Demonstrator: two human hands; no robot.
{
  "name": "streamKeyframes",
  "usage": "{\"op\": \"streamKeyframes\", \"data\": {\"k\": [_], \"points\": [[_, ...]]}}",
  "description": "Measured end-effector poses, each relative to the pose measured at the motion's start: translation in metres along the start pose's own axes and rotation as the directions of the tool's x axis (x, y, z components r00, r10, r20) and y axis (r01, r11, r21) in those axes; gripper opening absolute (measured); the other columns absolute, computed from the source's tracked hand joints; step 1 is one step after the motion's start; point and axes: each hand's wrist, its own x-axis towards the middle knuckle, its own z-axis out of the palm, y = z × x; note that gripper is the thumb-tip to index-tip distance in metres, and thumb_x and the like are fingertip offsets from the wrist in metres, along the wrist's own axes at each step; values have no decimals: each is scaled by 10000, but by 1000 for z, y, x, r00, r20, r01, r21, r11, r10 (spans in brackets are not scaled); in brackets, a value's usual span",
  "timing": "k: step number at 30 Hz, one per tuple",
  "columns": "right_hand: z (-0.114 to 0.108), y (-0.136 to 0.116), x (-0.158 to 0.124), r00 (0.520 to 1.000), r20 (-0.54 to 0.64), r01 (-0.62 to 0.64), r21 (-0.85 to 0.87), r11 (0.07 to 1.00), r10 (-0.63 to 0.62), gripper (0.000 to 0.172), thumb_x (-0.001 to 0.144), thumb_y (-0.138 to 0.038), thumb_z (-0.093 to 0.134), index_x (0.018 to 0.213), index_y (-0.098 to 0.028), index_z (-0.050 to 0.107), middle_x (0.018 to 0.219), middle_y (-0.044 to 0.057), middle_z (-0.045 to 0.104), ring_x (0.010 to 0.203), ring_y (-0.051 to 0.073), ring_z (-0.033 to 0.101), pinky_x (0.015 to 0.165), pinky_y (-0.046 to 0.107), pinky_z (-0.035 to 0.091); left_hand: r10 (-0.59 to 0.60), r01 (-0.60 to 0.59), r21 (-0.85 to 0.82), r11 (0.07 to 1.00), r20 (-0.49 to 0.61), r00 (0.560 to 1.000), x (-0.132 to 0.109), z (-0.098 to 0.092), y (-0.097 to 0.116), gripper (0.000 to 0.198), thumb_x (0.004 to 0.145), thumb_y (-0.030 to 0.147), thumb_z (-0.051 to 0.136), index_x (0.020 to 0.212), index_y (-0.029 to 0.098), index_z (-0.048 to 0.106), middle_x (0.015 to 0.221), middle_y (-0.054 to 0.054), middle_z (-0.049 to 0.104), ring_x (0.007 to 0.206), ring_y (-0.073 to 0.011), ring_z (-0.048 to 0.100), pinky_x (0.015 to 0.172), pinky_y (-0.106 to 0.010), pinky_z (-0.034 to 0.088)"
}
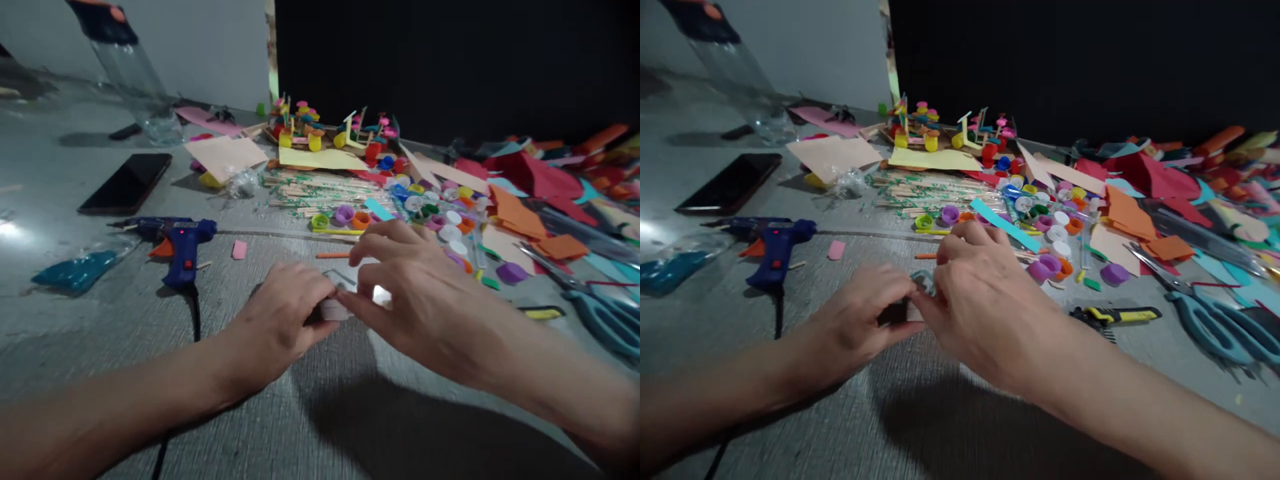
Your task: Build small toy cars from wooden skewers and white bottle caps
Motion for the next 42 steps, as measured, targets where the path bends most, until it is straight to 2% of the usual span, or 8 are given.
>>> {"op": "streamKeyframes", "data": {"k": [5,11,18,22,30,33,37,42], "points": [[0,6,1,995,91,41,72,997,-48,423,985,-318,510,592,-224,635,944,103,686,989,303,563,875,519,473,-4,5,-22,1000,23,1000,0,1,-1,164,861,223,732,905,182,580,891,-9,636,879,-210,568,804,-370,384],[1,8,2,988,153,3,160,987,-28,371,987,-297,520,646,-226,647,900,70,654,973,265,567,898,486,456,4,-4,-13,1000,20,1000,1,2,-2,171,868,213,720,874,175,553,892,-5,630,877,-207,556,787,-366,347],[5,4,0,990,140,-65,231,971,33,295,957,-205,570,672,-224,644,815,46,634,940,250,570,855,460,455,-2,2,-13,1000,23,1000,1,2,-1,199,860,209,730,849,186,534,857,5,621,847,-203,544,776,-361,339],[8,4,-3,988,130,-119,268,956,86,238,924,-174,616,697,-234,654,836,37,654,971,259,572,873,458,455,-4,5,-25,1000,25,1000,0,2,-1,161,865,207,721,893,187,564,872,4,627,868,-204,552,798,-365,350],[13,3,-4,988,113,-137,287,948,108,267,929,-171,599,675,-235,650,891,53,679,986,269,560,880,461,458,-7,7,-40,999,5,1000,1,2,0,139,869,192,708,885,192,571,871,7,636,863,-199,566,813,-363,366],[10,3,-5,989,103,-131,262,956,107,281,954,-225,591,684,-234,668,892,46,688,971,259,565,880,462,447,-10,10,-53,999,1,1000,0,2,-2,139,859,192,719,910,198,590,893,6,651,872,-199,578,835,-368,372],[-6,9,-10,987,80,-156,259,953,140,384,993,-466,545,716,-241,687,944,41,695,963,245,595,840,439,454,-9,10,-54,998,10,1000,-2,1,-4,268,815,249,790,1014,213,615,986,-8,684,960,-233,594,869,-392,365],[-20,32,-36,976,-25,-205,240,949,217,266,983,-504,544,946,-291,701,1046,24,699,989,260,628,852,451,469,-22,22,-21,1000,13,1000,-2,-3,-3,364,789,287,812,1093,207,630,1078,-46,684,1051,-281,582,883,-419,366]]}}
